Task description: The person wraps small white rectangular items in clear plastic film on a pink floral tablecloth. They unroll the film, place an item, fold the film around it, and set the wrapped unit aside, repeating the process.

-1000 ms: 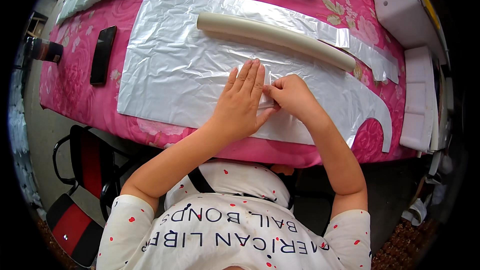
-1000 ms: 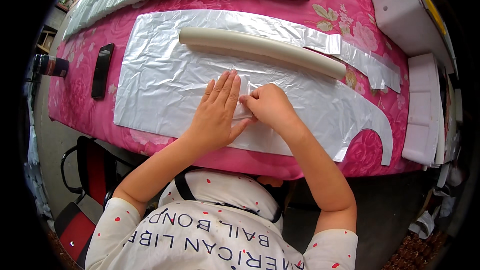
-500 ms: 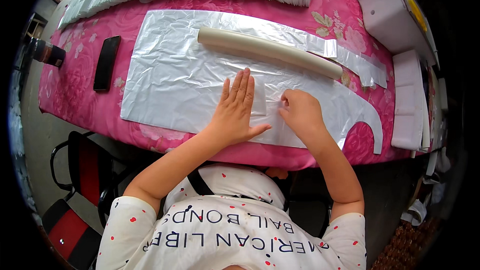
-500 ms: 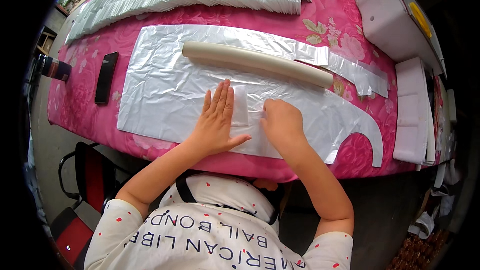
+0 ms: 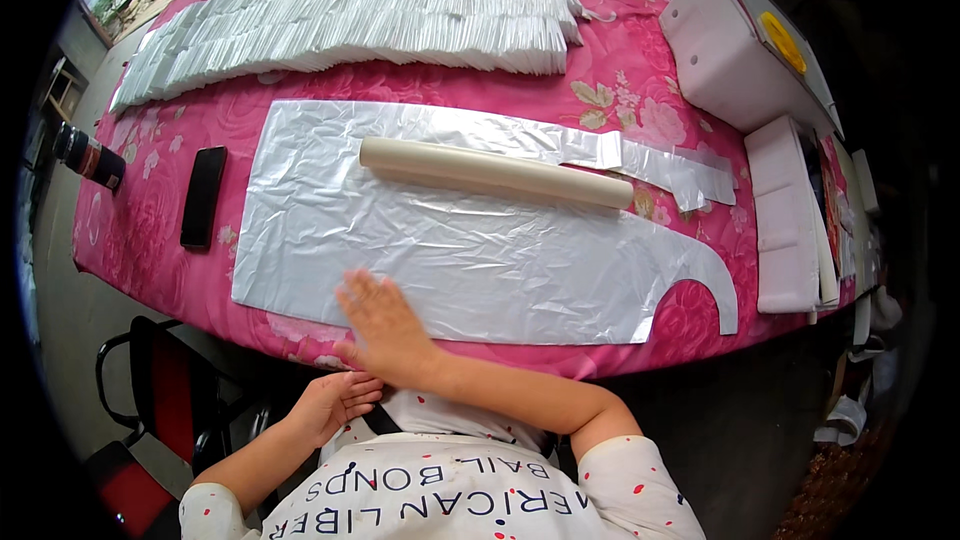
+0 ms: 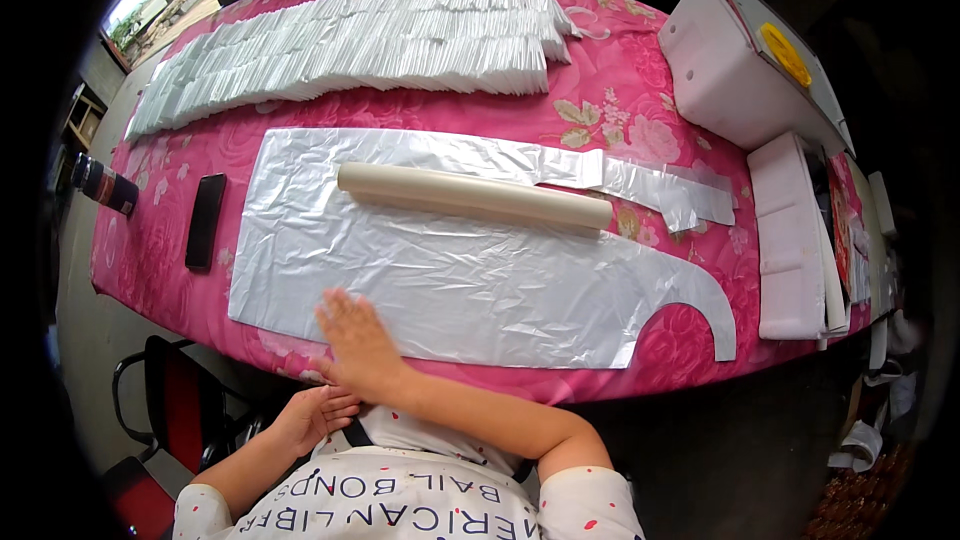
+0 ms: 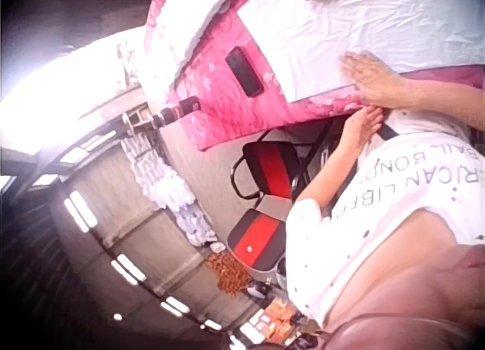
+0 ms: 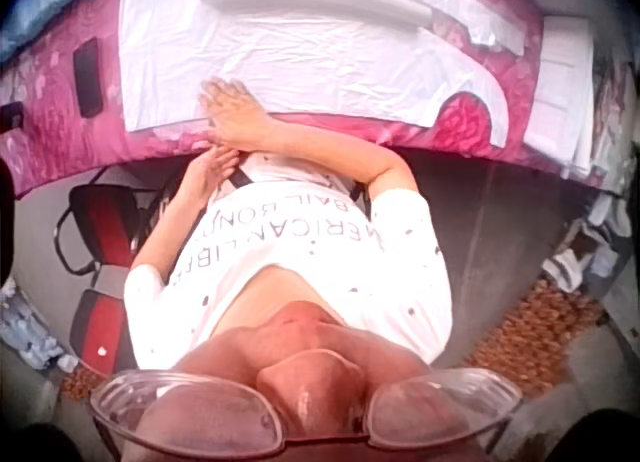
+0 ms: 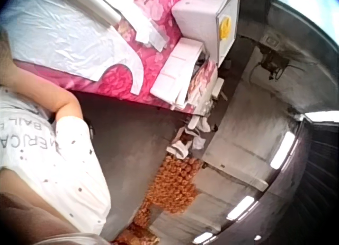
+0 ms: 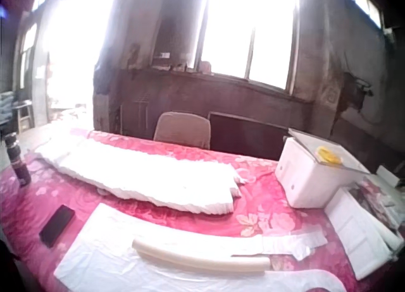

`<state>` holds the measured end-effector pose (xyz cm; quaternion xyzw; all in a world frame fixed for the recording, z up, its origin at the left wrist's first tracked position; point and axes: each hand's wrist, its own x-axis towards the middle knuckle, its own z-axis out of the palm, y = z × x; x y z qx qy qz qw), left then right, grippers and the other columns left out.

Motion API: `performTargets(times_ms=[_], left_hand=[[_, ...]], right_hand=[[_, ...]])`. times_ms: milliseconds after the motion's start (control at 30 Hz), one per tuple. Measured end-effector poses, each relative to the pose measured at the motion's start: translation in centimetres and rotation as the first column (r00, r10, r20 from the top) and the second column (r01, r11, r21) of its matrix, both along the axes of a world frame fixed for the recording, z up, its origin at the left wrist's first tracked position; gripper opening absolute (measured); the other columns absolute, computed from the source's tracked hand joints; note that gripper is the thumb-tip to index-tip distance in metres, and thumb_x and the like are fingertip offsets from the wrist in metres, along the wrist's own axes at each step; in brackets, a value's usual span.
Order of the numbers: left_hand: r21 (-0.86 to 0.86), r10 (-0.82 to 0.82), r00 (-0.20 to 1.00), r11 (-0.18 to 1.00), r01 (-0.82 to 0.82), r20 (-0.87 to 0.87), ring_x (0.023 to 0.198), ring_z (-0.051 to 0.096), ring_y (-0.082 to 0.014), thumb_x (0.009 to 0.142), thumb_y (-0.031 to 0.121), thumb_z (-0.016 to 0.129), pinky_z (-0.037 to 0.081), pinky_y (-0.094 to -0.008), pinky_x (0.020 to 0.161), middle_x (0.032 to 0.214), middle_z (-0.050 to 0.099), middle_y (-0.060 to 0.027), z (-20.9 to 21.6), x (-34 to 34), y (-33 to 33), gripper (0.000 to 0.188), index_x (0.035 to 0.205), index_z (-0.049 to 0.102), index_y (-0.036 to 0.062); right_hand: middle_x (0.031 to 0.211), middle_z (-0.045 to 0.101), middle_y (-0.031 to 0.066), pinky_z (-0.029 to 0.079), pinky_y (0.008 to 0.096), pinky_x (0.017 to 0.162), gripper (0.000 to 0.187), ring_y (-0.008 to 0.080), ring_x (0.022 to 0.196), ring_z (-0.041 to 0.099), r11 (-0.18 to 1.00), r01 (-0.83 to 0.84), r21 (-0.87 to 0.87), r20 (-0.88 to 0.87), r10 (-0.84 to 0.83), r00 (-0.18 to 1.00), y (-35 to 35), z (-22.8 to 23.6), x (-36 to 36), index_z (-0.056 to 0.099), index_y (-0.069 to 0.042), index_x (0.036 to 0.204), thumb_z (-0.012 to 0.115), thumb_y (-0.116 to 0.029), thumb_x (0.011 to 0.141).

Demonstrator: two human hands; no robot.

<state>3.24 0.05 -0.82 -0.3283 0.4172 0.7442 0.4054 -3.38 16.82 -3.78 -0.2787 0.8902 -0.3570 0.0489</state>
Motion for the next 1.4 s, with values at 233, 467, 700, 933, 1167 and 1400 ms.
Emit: performTargets(times_ms=[233,467,700,933,1167,1400], left_hand=[[-0.718,-0.713,0.543,0.645,0.262,-0.443,0.069,0.065,-0.0196,0.078,0.014,0.062,0.051,-0.0311,0.062,0.072,0.065,-0.0071,0.2,-0.4,0.1,0.013,0.080,0.065,0.0021],[-0.897,-0.901,0.121,0.428,0.112,-0.416,0.066,0.062,-0.0282,0.071,0.017,0.069,0.049,-0.0365,0.060,0.072,0.064,-0.0106,5.4,-5.9,5.1,0.020,0.089,0.067,0.0092],[-0.842,-0.845,0.093,0.534,0.078,-0.527,0.090,0.061,-0.0306,0.074,0.016,0.068,0.049,-0.0365,0.078,0.102,0.064,-0.0141,4.3,-8.5,6.0,0.034,0.105,0.061,0.0053],[-0.836,-0.855,0.094,0.518,0.179,-0.510,0.090,0.061,-0.0289,0.074,0.013,0.067,0.050,-0.0358,0.077,0.107,0.062,-0.0120,4.2,-9.3,7.2,0.032,0.104,0.061,0.0056],[-0.839,-0.839,0.002,0.544,0.020,-0.544,0.095,0.060,-0.0282,0.073,0.009,0.066,0.050,-0.0344,0.078,0.114,0.059,-0.0109,4.3,-10.8,7.3,0.034,0.106,0.059,0.0049],[-0.872,-0.865,-0.148,0.489,-0.033,-0.480,0.120,0.038,-0.0407,0.075,0.019,0.067,0.037,-0.0433,0.097,0.137,0.031,-0.0237,3.3,-11.4,10.5,0.063,0.129,0.040,0.0022]], right_hand=[[0.139,0.031,0.0203,0.007,0.0527,0.109,0.039,0.0341,0.136,0.016,0.963,-0.262,-0.067,-0.091,0.256,0.963,0.9,3.2,2.5,0.047,-0.005,0.118,0.054,-0.022,0.083],[0.112,0.056,0.0079,0.020,0.0531,0.105,0.013,0.0273,0.121,0.041,0.980,-0.186,-0.076,-0.118,0.177,0.977,11.1,5.2,-1.7,0.055,-0.008,0.076,0.066,-0.012,0.072],[0.082,0.061,0.0054,0.045,0.0272,0.072,0.016,0.0142,0.082,0.057,0.689,0.607,-0.397,0.265,-0.547,0.794,23.8,6.2,-12.4,0.063,-0.003,0.088,0.067,-0.016,0.081],[0.072,0.062,0.0060,0.044,0.0293,0.063,0.022,0.0146,0.068,0.056,0.438,0.884,-0.163,0.193,-0.864,0.464,35.2,3.3,-24.7,0.063,0.000,0.088,0.064,-0.021,0.081],[0.116,0.055,0.0157,0.037,0.0416,0.093,0.050,0.0311,0.109,0.048,0.681,0.726,0.096,-0.522,-0.587,0.619,30.4,5.0,-21.9,0.055,-0.003,0.116,0.067,-0.030,0.076],[0.116,0.054,0.0157,0.037,0.0393,0.094,0.050,0.0318,0.106,0.049,0.913,0.349,0.212,0.012,-0.359,0.933,22.0,5.9,-7.4,0.052,-0.002,0.120,0.067,-0.024,0.078]])
